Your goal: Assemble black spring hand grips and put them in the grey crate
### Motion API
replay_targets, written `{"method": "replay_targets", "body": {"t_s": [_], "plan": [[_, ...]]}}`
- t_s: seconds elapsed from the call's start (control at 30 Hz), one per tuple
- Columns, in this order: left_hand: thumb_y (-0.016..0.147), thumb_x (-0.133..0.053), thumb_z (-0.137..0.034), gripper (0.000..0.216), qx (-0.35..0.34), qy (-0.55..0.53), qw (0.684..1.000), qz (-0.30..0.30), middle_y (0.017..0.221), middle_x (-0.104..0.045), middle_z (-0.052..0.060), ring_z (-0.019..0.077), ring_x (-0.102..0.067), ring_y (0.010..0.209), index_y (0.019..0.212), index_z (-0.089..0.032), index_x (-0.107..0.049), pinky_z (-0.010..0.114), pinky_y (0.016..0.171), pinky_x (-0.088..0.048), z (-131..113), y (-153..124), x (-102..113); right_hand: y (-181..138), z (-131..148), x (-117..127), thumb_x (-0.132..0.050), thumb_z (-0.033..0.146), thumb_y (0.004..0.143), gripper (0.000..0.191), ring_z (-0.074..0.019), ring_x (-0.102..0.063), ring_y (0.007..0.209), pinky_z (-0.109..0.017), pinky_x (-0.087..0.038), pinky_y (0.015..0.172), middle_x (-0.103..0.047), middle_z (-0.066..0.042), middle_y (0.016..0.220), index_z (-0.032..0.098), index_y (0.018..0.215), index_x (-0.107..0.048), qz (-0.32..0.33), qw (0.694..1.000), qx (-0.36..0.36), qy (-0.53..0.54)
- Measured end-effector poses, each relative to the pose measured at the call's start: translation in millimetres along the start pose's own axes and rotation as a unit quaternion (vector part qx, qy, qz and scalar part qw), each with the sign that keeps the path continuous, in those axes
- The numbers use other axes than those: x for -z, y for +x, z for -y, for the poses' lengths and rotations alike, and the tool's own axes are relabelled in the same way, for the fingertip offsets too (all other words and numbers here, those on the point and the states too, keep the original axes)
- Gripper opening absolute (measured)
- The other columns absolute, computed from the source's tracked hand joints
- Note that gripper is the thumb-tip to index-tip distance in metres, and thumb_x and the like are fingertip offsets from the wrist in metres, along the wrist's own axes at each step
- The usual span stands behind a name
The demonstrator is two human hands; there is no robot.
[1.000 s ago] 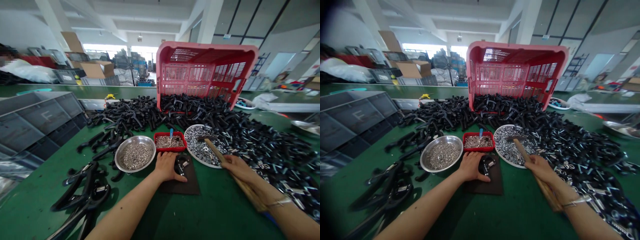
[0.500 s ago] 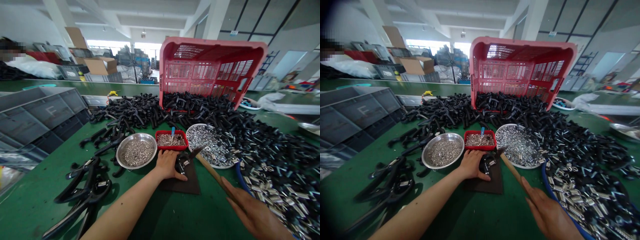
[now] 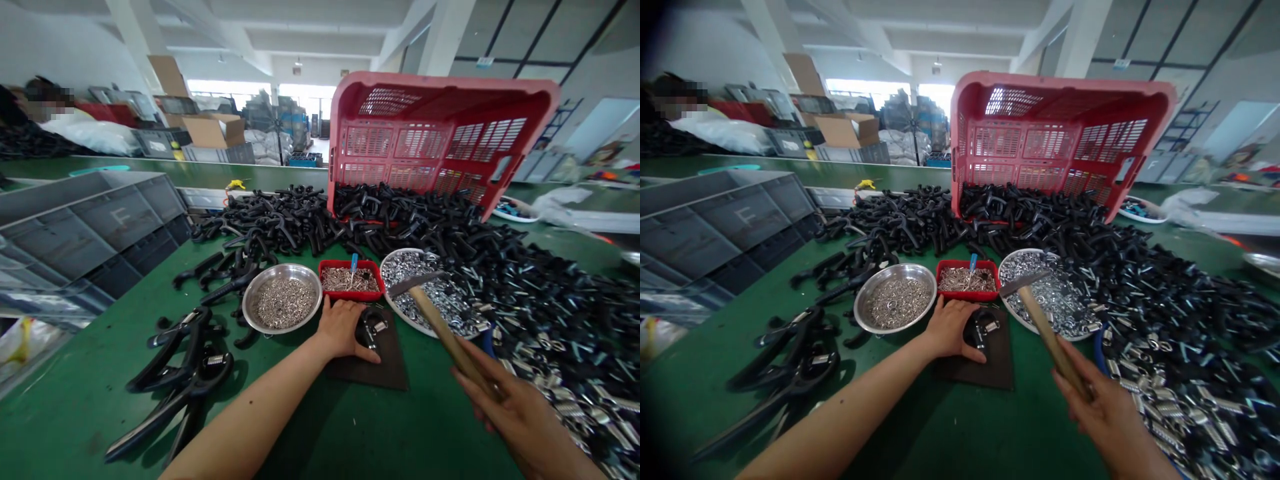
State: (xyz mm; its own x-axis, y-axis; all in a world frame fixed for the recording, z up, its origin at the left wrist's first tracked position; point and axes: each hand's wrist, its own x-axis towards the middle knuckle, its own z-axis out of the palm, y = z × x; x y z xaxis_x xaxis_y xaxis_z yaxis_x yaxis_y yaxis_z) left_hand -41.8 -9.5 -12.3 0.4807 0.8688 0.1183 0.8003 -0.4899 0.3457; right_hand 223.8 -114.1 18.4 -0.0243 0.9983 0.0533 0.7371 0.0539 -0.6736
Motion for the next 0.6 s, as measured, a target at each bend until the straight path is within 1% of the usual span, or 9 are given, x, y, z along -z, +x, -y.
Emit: {"method": "replay_targets", "body": {"t_s": [0.03,0.1,0.17,0.23,0.33,0.43,0.47,0.53,0.6], "plan": [[0.037,-0.057,-0.078,0.103,0.001,0.01,1.0,-0.01,0.12,-0.049,0.008,0.0317,-0.04,0.11,0.124,-0.024,-0.041,0.056,0.102,-0.006,-1.8,-2.7,1.1,5.9,-6.5,2.7,-0.049,0.049,0.075,0.07,-0.0186,-0.057,0.041,-0.029,-0.05,0.038,-0.062,0.0,0.053,0.017,0.135,-0.029,-0.013,0.999,-0.041,0.023],[0.04,-0.055,-0.079,0.101,0.004,0.032,0.999,-0.039,0.122,-0.047,0.009,0.032,-0.038,0.111,0.124,-0.024,-0.042,0.054,0.102,-0.009,-7.3,-10.2,1.4,21.7,-24.1,10.1,-0.049,0.052,0.074,0.076,-0.0186,-0.054,0.038,-0.029,-0.048,0.037,-0.057,0.003,0.045,0.014,0.135,-0.025,-0.03,0.994,-0.088,0.05],[0.051,-0.053,-0.075,0.088,0.011,0.05,0.997,-0.057,0.122,-0.048,0.009,0.0304,-0.04,0.108,0.122,-0.024,-0.045,0.05,0.099,-0.021,-14.2,-19.0,-2.0,39.7,-45.2,20.4,-0.047,0.052,0.074,0.076,-0.0196,-0.055,0.039,-0.032,-0.048,0.04,-0.057,0.002,0.046,0.01,0.134,-0.026,-0.033,0.994,-0.105,0.028],[0.064,-0.05,-0.068,0.074,0.025,0.063,0.996,-0.053,0.116,-0.052,0.009,0.0284,-0.045,0.101,0.122,-0.023,-0.046,0.044,0.089,-0.034,-20.2,-26.2,-8.5,55.4,-63.7,31.1,-0.046,0.05,0.075,0.07,-0.0217,-0.059,0.048,-0.035,-0.051,0.049,-0.062,-0.004,0.056,0.007,0.13,-0.035,-0.037,0.994,-0.09,-0.058],[0.072,-0.048,-0.059,0.069,0.027,0.08,0.996,-0.029,0.107,-0.056,0.011,0.0276,-0.048,0.094,0.127,-0.018,-0.041,0.041,0.079,-0.041,-24.7,-29.2,-16.4,68.0,-70.6,36.4,-0.047,0.04,0.074,0.051,-0.0282,-0.063,0.07,-0.045,-0.05,0.067,-0.066,-0.014,0.084,0.011,0.117,-0.052,-0.059,0.964,-0.023,-0.258],[0.072,-0.05,-0.056,0.068,-0.005,0.08,0.997,-0.011,0.105,-0.057,0.011,0.0276,-0.049,0.096,0.124,-0.014,-0.044,0.039,0.08,-0.042,-25.3,-23.7,-9.0,69.8,-43.3,18.2,-0.046,0.024,0.075,0.04,-0.0327,-0.057,0.093,-0.051,-0.045,0.077,-0.059,-0.016,0.108,0.016,0.113,-0.055,-0.105,0.924,0.076,-0.361],[0.072,-0.05,-0.056,0.065,-0.013,0.072,0.997,-0.006,0.105,-0.057,0.011,0.0273,-0.05,0.096,0.122,-0.014,-0.047,0.038,0.081,-0.042,-25.4,-20.9,-2.0,70.1,-29.2,7.7,-0.046,0.02,0.075,0.04,-0.031,-0.052,0.103,-0.049,-0.043,0.084,-0.055,-0.014,0.116,0.017,0.114,-0.055,-0.106,0.923,0.142,-0.342],[0.074,-0.047,-0.055,0.056,-0.026,0.033,0.999,0.01,0.105,-0.059,0.009,0.0255,-0.052,0.095,0.116,-0.018,-0.053,0.036,0.082,-0.042,-25.3,-14.5,16.7,73.2,-1.2,-15.4,-0.047,0.019,0.078,0.041,-0.0243,-0.047,0.111,-0.043,-0.039,0.092,-0.054,-0.009,0.12,0.02,0.118,-0.051,-0.047,0.928,0.275,-0.246],[0.079,-0.037,-0.057,0.05,-0.024,-0.047,0.998,0.044,0.101,-0.061,0.006,0.0226,-0.055,0.091,0.108,-0.021,-0.058,0.034,0.08,-0.042,-23.4,-6.5,36.4,80.1,19.7,-34.9,-0.047,0.018,0.08,0.035,-0.02,-0.051,0.105,-0.039,-0.042,0.09,-0.06,-0.007,0.111,0.021,0.115,-0.054,-0.014,0.936,0.323,-0.137]]}}
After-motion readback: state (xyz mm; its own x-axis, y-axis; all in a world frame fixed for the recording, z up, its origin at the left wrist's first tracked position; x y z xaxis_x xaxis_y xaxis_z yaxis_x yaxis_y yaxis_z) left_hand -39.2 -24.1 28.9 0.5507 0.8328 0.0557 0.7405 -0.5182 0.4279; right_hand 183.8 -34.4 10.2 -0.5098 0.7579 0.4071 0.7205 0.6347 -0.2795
